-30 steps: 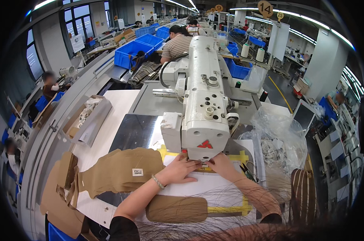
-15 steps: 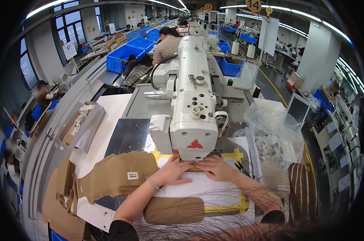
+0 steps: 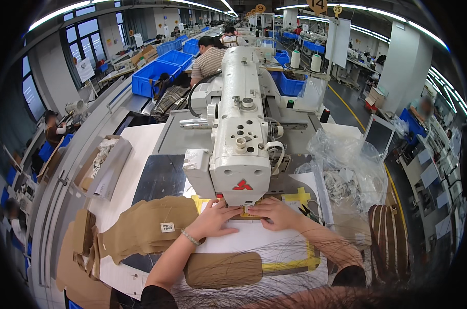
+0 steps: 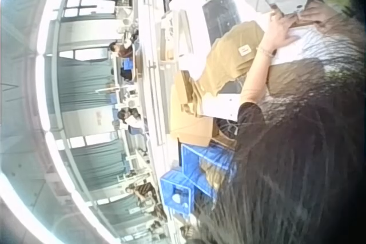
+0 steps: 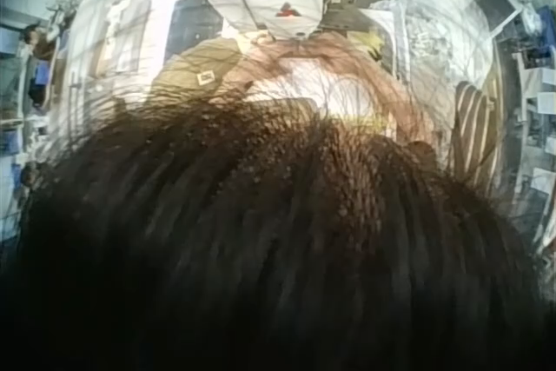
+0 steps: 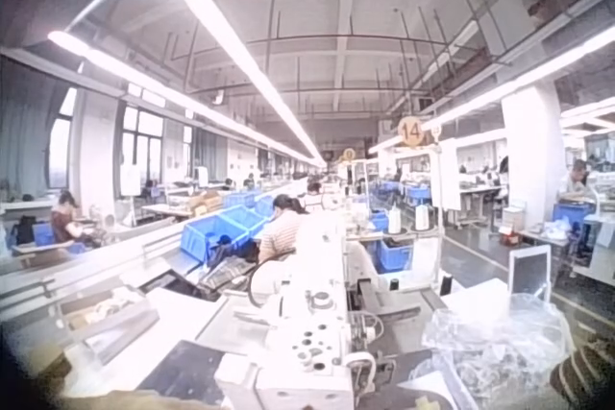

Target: Using an industrial sewing machine to sew small leather patches or labels onto fabric components.

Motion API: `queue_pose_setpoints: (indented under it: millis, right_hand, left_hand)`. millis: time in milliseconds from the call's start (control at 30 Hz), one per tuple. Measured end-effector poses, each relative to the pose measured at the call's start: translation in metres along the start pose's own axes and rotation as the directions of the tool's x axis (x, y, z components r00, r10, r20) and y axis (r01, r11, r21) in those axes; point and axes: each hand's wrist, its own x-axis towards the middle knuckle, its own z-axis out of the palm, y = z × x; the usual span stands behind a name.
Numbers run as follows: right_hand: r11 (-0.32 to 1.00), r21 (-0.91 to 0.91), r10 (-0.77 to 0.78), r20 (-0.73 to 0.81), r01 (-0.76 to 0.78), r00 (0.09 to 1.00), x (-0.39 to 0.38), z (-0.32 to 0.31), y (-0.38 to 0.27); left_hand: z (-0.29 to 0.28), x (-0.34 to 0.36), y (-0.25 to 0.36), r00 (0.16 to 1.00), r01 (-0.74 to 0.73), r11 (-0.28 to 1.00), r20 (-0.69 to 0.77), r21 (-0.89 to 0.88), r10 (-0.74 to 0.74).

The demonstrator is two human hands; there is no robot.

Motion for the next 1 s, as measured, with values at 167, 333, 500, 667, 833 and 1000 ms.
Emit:
queue_pose_setpoints:
  millis: [167, 333, 500, 667, 833, 1000]
  right_hand:
    - [0.999, -0.024, -0.045, -0.048, 0.044, 0.998, 0.004, 0.000, -0.001]
    - [0.998, -0.047, -0.052, -0.065, 0.049, 0.997, 0.007, 0.000, -0.002]
    - [0.998, -0.030, -0.062, -0.096, 0.059, 0.993, 0.007, 0.000, -0.001]
    - [0.998, -0.036, -0.045, -0.068, 0.043, 0.997, 0.005, 0.002, -0.002]
    - [0.996, -0.090, -0.006, -0.041, 0.003, 0.999, 0.001, 0.003, -0.004]
    - [0.991, -0.130, 0.017, -0.055, -0.024, 0.998, 0.003, 0.003, -0.005]
  left_hand:
    - [-0.001, 0.000, 0.002, 1.000, 0.012, 1.000, -0.014, 0.011, -0.012]
    - [-0.003, -0.001, 0.001, 0.998, 0.004, 1.000, -0.060, 0.018, -0.003]
    - [-0.003, -0.001, -0.002, 0.997, 0.003, 0.997, -0.081, 0.071, 0.003]
    - [-0.009, -0.005, -0.003, 0.998, 0.020, 0.996, -0.061, 0.092, -0.014]
    - [-0.016, -0.007, 0.001, 0.997, 0.051, 0.997, -0.059, 0.062, -0.048]
    - [-0.017, -0.010, 0.002, 0.994, 0.056, 0.996, -0.101, 0.066, -0.049]
